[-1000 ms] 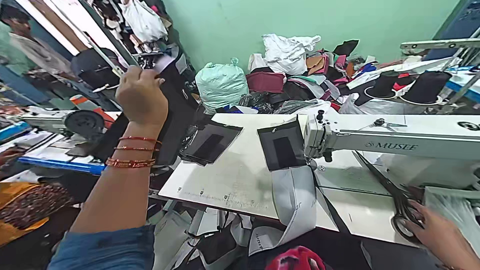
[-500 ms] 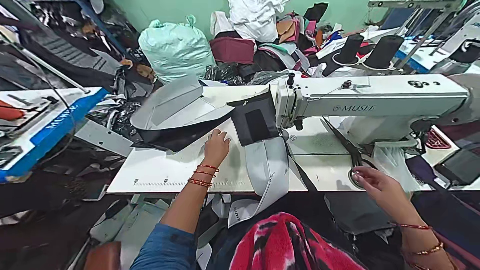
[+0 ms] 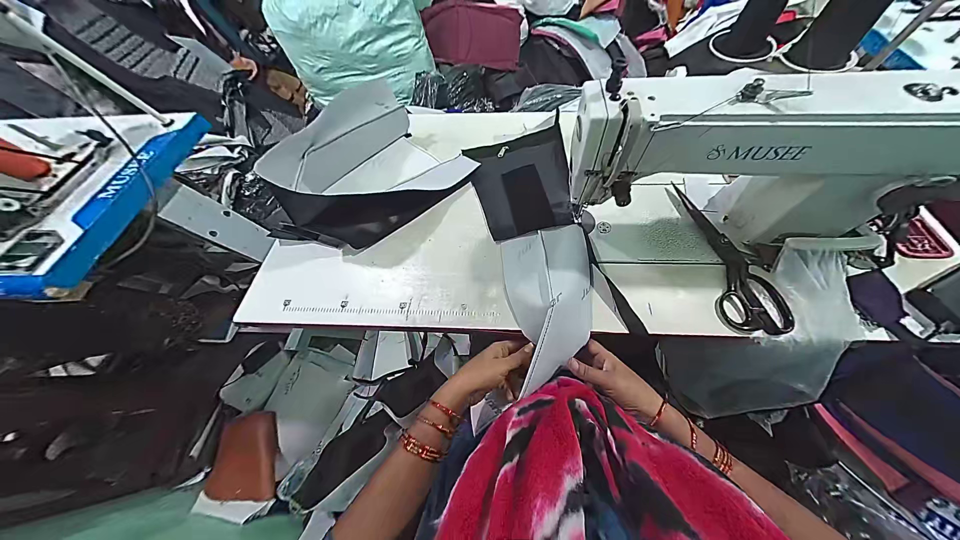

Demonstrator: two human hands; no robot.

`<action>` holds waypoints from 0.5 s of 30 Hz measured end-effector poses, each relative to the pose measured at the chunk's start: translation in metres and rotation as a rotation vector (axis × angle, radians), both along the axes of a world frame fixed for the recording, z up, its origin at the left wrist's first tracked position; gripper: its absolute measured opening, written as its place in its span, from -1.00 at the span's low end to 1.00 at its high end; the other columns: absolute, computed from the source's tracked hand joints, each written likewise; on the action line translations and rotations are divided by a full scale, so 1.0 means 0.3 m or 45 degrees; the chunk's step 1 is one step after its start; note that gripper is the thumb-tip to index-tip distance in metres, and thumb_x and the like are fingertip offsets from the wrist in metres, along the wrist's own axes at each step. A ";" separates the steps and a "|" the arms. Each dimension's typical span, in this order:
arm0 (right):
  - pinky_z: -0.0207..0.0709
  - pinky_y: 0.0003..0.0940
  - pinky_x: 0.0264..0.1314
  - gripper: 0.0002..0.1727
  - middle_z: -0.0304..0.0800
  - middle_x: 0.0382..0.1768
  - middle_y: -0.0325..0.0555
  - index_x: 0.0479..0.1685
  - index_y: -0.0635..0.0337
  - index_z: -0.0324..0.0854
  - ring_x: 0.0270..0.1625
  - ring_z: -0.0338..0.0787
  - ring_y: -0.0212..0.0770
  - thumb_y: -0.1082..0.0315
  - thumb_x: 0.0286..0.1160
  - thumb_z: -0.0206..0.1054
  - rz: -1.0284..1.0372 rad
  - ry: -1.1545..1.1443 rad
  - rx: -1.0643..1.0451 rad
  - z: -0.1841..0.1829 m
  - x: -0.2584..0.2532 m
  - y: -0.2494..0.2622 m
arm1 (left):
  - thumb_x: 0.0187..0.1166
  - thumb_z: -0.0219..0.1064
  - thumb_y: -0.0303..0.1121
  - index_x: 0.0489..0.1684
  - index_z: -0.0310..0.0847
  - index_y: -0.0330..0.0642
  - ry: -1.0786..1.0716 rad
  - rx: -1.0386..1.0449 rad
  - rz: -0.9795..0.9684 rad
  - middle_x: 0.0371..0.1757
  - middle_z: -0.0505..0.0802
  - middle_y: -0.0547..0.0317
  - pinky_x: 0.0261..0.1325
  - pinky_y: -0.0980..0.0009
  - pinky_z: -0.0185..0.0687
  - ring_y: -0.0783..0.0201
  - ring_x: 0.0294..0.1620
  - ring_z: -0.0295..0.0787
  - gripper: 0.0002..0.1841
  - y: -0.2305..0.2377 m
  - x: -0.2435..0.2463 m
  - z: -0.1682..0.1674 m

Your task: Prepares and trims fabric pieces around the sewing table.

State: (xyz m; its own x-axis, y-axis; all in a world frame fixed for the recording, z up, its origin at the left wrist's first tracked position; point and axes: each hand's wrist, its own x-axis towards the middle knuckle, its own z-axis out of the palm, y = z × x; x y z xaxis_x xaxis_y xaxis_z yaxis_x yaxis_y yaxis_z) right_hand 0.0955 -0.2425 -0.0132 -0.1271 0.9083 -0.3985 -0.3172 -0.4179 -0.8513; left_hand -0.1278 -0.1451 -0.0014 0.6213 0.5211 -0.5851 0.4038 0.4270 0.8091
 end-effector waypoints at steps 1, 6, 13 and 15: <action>0.69 -0.59 0.05 -0.67 0.85 0.00 -0.27 0.34 0.21 0.43 -0.03 0.82 -0.51 0.48 0.65 0.27 -0.014 0.034 -0.002 0.006 -0.005 -0.002 | 0.87 0.00 -0.22 0.18 0.59 -0.19 -0.083 -0.052 -0.013 -0.27 0.85 0.32 -0.31 0.50 0.72 0.50 -0.39 0.77 -0.70 -0.001 0.015 -0.007; 0.67 -0.64 0.01 -0.83 0.89 -0.25 -0.40 -0.04 0.13 0.70 -0.17 0.81 -0.59 0.48 0.71 0.18 0.045 0.037 0.045 0.042 0.008 -0.023 | 0.76 0.05 -0.51 -0.10 0.66 -0.10 -0.508 -0.312 0.323 -0.34 0.92 0.31 -0.10 0.45 0.83 0.45 -0.29 0.89 -0.78 -0.046 0.099 -0.007; 0.65 -0.61 0.14 -0.82 0.85 -0.13 -0.34 0.05 0.24 0.71 -0.07 0.78 -0.61 0.38 0.64 0.29 0.050 -0.472 0.174 -0.001 0.081 -0.080 | 0.74 0.25 -0.38 -0.09 0.70 -0.31 -0.075 0.278 0.395 -0.35 0.89 0.26 -0.16 0.47 0.78 0.49 -0.37 0.82 -0.83 -0.073 -0.015 -0.019; 0.63 -0.60 0.05 -0.77 0.83 -0.20 -0.31 0.04 0.24 0.71 -0.15 0.76 -0.60 0.28 0.65 0.30 0.068 -0.626 0.156 -0.041 0.081 -0.072 | 0.70 0.31 -0.20 -0.31 0.72 -0.36 0.278 0.603 0.209 -0.43 0.81 0.12 -0.10 0.22 0.71 0.29 -0.35 0.78 -0.66 -0.063 -0.024 -0.044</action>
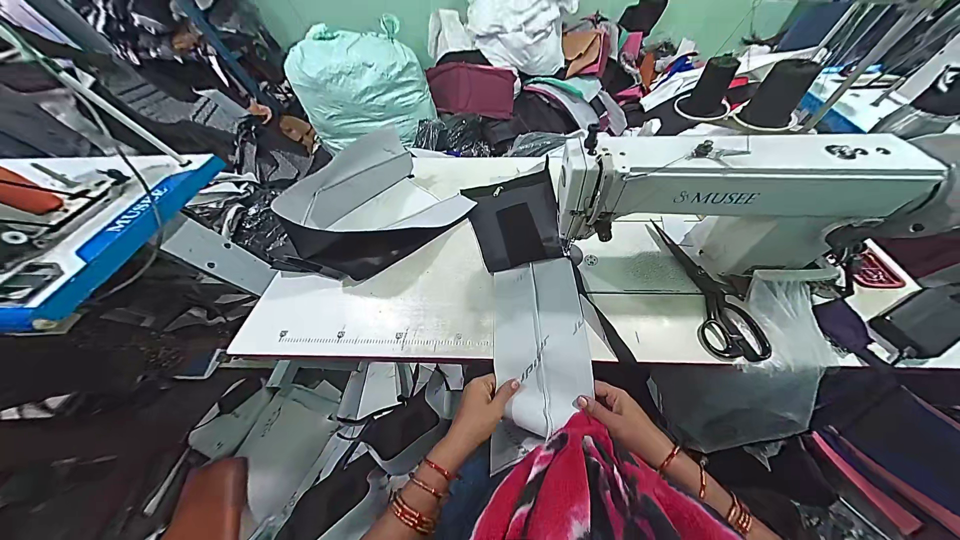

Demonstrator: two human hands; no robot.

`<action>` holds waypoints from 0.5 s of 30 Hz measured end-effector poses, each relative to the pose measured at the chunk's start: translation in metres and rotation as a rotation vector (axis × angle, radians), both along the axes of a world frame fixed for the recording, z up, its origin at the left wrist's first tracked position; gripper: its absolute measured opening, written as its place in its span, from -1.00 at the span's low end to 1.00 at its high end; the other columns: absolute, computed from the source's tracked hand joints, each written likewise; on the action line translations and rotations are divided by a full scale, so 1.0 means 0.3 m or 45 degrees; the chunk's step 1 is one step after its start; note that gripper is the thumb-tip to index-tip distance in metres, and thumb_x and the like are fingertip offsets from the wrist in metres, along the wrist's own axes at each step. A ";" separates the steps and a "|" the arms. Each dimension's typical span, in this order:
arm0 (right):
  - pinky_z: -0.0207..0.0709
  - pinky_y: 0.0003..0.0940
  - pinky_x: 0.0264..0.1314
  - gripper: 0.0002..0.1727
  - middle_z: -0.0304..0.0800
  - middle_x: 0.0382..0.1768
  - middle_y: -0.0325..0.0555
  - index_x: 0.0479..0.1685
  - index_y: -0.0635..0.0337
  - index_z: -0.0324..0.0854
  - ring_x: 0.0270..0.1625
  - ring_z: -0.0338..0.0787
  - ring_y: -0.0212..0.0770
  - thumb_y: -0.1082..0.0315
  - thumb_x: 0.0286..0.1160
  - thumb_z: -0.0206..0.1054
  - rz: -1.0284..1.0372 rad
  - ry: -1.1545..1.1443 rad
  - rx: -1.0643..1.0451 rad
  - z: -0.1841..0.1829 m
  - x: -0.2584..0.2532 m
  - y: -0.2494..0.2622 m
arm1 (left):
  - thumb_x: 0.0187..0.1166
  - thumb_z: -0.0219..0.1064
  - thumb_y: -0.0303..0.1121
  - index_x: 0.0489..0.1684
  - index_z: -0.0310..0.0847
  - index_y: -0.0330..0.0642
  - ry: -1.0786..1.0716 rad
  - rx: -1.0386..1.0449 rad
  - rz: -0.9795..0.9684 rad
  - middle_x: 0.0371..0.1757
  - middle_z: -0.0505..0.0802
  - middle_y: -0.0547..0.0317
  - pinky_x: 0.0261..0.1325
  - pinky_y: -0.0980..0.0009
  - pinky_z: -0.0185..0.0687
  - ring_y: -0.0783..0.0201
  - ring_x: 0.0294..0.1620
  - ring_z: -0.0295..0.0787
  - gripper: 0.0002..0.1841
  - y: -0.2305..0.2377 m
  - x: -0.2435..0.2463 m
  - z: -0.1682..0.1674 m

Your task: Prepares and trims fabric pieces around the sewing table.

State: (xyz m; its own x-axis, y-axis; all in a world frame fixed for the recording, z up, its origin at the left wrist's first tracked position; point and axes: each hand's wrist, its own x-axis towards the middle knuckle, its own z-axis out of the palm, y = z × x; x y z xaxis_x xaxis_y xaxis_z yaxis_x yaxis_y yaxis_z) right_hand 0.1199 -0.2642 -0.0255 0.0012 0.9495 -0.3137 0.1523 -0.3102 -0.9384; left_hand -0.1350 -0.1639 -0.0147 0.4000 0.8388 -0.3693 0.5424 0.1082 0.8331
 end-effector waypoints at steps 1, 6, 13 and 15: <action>0.60 -0.54 -0.07 -0.74 0.79 -0.29 -0.30 -0.01 0.23 0.72 -0.25 0.71 -0.55 0.20 0.64 0.31 -0.009 -0.118 0.000 -0.028 0.004 0.011 | 0.72 0.27 -0.04 -0.37 0.70 -0.39 0.279 0.057 -0.121 -0.43 0.77 -0.05 -0.07 0.00 0.64 0.07 -0.30 0.76 -0.51 0.020 0.002 0.024; 0.52 -0.03 -0.17 -0.51 0.61 -0.46 -0.01 -0.22 0.31 0.65 -0.37 0.65 -0.09 -0.04 0.66 0.28 0.044 -0.553 -0.117 -0.058 0.026 0.051 | 0.75 0.11 0.18 -0.35 0.74 -0.41 0.713 0.284 -0.236 -0.31 0.82 -0.26 0.04 -0.26 0.59 -0.25 -0.09 0.81 -0.31 0.132 0.037 0.232; 0.59 0.18 0.14 -0.53 0.84 -0.17 0.19 -0.05 0.33 0.75 -0.02 0.83 0.15 0.02 0.75 0.23 0.240 -0.833 -0.258 0.075 0.059 0.052 | 0.57 0.45 -0.20 0.52 0.61 -0.21 0.296 0.939 -0.298 0.59 0.60 -0.27 0.69 -0.17 0.29 -0.25 0.68 0.41 -0.46 0.581 0.168 0.109; 0.68 0.04 0.02 -0.61 0.87 -0.26 0.10 -0.05 0.31 0.79 -0.19 0.86 0.01 0.11 0.73 0.26 0.152 -0.764 -0.189 0.121 0.097 0.029 | 0.55 0.48 -0.13 0.62 0.55 -0.10 0.280 0.888 -0.443 0.73 0.47 -0.22 0.79 -0.20 0.08 -0.23 0.82 0.20 -0.38 0.688 0.177 0.089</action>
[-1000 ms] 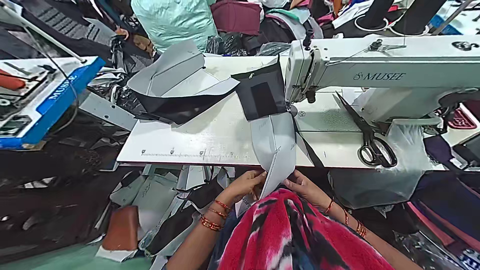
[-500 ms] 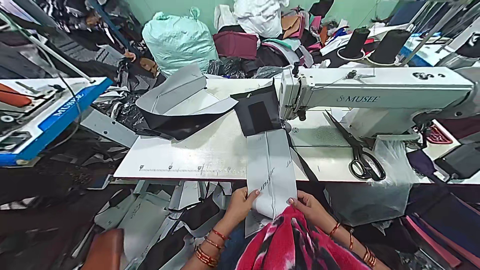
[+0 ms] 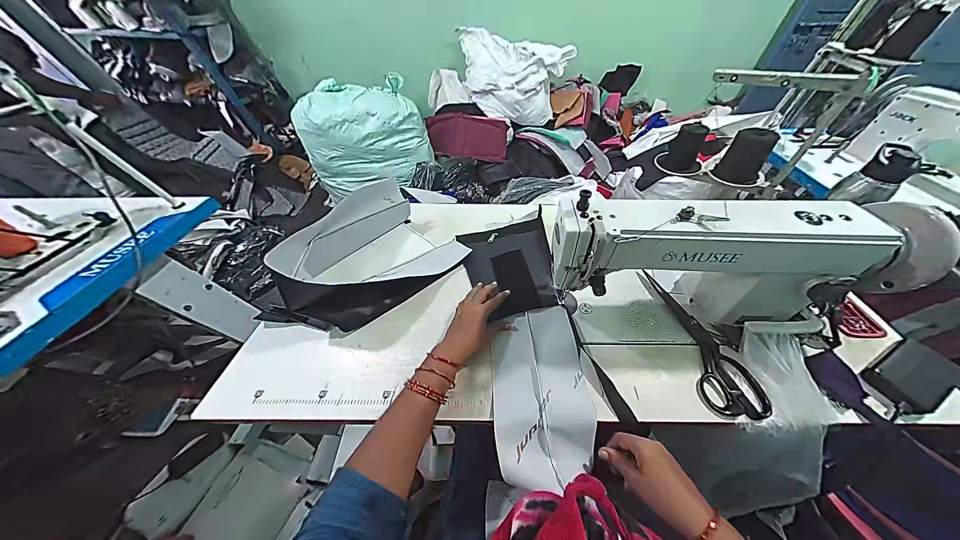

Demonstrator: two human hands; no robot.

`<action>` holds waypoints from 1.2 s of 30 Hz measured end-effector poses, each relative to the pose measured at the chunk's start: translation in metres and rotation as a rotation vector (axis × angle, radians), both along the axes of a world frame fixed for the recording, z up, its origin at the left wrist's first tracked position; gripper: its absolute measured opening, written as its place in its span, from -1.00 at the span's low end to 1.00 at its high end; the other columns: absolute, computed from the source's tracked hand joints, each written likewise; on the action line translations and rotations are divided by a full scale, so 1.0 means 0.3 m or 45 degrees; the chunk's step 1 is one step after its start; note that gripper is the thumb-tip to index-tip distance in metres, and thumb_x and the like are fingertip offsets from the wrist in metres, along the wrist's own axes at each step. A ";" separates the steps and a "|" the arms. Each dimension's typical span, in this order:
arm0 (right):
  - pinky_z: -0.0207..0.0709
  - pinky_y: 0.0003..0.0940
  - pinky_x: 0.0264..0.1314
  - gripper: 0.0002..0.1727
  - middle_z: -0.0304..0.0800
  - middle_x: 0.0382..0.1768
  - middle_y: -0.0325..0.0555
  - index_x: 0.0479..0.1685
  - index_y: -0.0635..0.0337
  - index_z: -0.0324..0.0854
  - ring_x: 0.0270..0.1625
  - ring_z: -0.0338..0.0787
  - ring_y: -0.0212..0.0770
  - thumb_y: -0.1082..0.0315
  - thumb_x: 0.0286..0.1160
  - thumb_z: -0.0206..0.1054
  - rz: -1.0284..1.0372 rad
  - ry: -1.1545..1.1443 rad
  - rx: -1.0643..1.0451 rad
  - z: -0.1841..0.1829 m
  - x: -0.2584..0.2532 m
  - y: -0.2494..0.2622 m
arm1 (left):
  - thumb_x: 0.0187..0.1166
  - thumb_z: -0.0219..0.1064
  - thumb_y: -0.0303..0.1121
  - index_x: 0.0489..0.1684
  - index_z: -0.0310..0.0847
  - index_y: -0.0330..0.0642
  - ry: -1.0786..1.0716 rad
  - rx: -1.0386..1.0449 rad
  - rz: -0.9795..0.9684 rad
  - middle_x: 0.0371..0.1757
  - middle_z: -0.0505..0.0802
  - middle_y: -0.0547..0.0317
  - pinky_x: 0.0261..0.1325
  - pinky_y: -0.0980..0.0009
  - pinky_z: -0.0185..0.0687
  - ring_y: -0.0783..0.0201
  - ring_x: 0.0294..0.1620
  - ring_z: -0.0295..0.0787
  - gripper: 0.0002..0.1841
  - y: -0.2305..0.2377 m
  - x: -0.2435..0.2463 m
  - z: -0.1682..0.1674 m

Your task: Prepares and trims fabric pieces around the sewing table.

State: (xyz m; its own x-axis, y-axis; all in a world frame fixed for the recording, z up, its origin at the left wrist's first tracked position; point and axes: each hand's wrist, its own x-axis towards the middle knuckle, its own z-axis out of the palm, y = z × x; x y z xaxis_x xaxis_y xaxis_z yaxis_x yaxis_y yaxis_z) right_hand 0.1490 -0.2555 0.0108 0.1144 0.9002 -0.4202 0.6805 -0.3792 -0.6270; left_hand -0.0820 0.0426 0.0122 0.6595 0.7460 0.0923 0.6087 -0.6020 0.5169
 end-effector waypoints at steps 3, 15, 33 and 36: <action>0.69 -0.32 -0.29 -0.71 0.82 -0.41 -0.07 -0.14 0.32 0.76 -0.45 0.78 -0.28 0.24 0.69 0.28 -0.113 0.178 0.189 0.066 0.049 -0.025 | 0.64 0.38 -0.06 0.58 0.61 -0.04 0.082 0.070 -0.186 0.65 0.57 -0.20 0.74 -0.21 0.15 -0.20 0.76 0.32 -0.46 0.067 -0.027 -0.003; 0.57 0.22 0.32 -0.41 0.52 0.49 0.42 0.66 0.44 0.30 0.36 0.71 0.34 0.14 0.91 -0.12 0.322 -0.470 0.031 0.208 -0.218 0.541 | 0.49 0.15 -0.75 0.26 0.82 -0.20 -0.047 0.180 -0.214 0.45 0.79 -0.01 0.75 -0.31 0.06 -0.17 0.69 0.48 -0.52 0.144 -0.055 0.045; 0.58 0.37 -0.05 -0.31 0.75 0.14 0.41 0.76 0.23 0.28 -0.04 0.81 0.45 0.63 0.54 0.12 1.100 -0.564 0.485 0.108 0.089 0.636 | 0.37 0.41 -0.64 -0.28 0.84 -0.29 0.094 0.907 -0.585 -0.41 0.85 -0.09 -0.42 0.05 0.68 -0.08 -0.37 0.86 -0.88 -0.136 0.251 0.377; 0.42 0.30 0.38 -0.54 0.66 0.34 0.42 0.58 0.36 0.45 0.35 0.67 0.39 0.46 0.75 0.03 0.866 -0.405 0.205 0.273 0.014 0.587 | 0.37 0.37 -0.65 -0.40 0.77 -0.37 0.128 0.865 -0.498 -0.40 0.86 -0.14 -0.43 0.04 0.69 -0.12 -0.35 0.89 -0.93 -0.238 0.311 0.380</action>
State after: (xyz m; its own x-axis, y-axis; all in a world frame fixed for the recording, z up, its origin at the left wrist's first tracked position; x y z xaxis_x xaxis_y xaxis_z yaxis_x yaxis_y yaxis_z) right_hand 0.1531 -0.0794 0.0927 -0.3928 0.8632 -0.3173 0.8883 0.2667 -0.3739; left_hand 0.0113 -0.0289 0.1262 0.8918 0.2597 0.3706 0.3118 -0.9461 -0.0873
